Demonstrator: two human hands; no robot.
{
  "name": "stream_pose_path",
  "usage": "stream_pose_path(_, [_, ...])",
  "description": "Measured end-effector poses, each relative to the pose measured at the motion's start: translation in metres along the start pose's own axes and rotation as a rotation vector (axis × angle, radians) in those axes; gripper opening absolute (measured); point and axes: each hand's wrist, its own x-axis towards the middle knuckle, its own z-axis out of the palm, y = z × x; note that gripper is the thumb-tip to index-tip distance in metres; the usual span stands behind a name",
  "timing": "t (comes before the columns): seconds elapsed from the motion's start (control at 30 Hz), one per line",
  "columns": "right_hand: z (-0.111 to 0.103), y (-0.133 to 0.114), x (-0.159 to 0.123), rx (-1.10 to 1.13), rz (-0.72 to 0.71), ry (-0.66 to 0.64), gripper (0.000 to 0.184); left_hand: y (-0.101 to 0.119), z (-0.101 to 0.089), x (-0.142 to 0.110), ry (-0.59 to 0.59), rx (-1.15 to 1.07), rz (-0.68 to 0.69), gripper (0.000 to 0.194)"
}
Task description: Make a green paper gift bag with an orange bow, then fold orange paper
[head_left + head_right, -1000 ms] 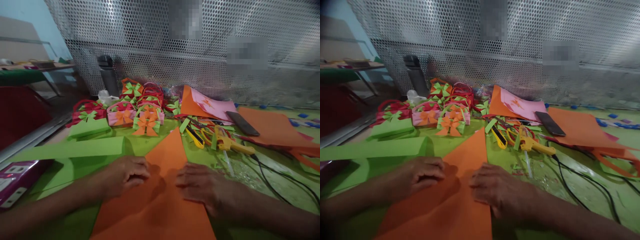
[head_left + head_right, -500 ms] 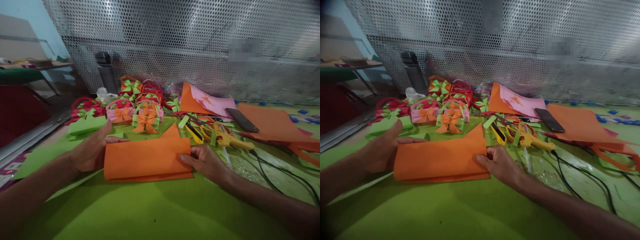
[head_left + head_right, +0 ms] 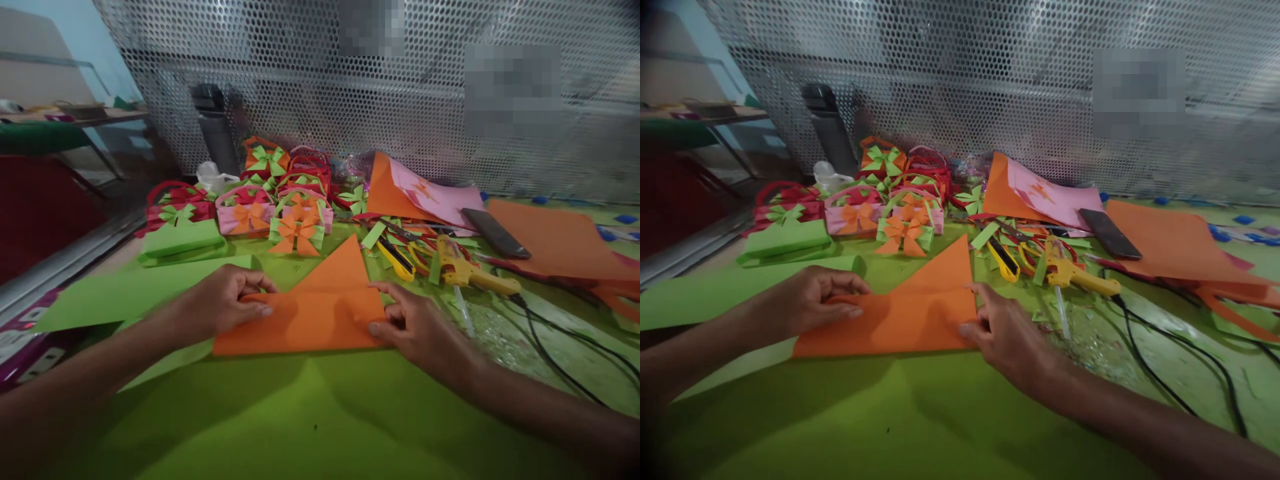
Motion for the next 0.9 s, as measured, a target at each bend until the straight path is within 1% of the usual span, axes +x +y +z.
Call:
stream_pose_path(0.1, [0.002, 0.001, 0.0, -0.095, -0.02, 0.024, 0.052, 0.003, -0.004, -0.001, -0.03, -0.014, -0.013, 0.037])
stream_pose_path(0.17, [0.004, 0.001, 0.0, -0.13, -0.019, 0.027, 0.052, 0.005, -0.009, -0.003, 0.006, 0.01, 0.006, 0.041])
stream_pose_path(0.23, [0.004, 0.003, -0.001, -0.149, -0.021, 0.034, 0.051, 0.007, -0.012, -0.004, 0.017, 0.001, -0.017, 0.043])
stream_pose_path(0.3, [0.005, 0.004, -0.001, -0.164, -0.035, 0.048, 0.051, 0.006, -0.011, -0.004, 0.015, -0.011, -0.041, 0.041])
stream_pose_path(0.33, [0.005, 0.005, -0.001, -0.172, -0.044, 0.057, 0.05, 0.005, -0.01, -0.004, 0.032, -0.003, -0.039, 0.04])
stream_pose_path(0.43, [0.004, 0.01, 0.001, -0.195, -0.072, 0.094, 0.049, 0.003, -0.004, -0.001, 0.111, 0.053, 0.01, 0.042])
stream_pose_path(0.47, [0.003, 0.011, 0.001, -0.201, -0.074, 0.099, 0.049, 0.003, -0.002, 0.0, 0.113, 0.061, 0.022, 0.044])
stream_pose_path(0.57, [-0.001, 0.015, 0.002, -0.204, -0.065, 0.068, 0.049, 0.004, -0.001, -0.001, 0.032, 0.067, 0.023, 0.049])
stream_pose_path(0.67, [-0.006, 0.016, 0.002, -0.171, -0.041, 0.039, 0.048, 0.008, -0.001, -0.006, -0.038, 0.081, -0.016, 0.055])
stream_pose_path(0.8, [-0.009, 0.016, 0.003, -0.104, 0.039, -0.005, 0.049, 0.011, 0.001, -0.01, -0.025, 0.147, -0.012, 0.059])
stream_pose_path(0.9, [-0.009, 0.016, 0.003, -0.046, 0.078, 0.005, 0.052, 0.01, 0.005, -0.009, 0.003, 0.182, 0.021, 0.059])
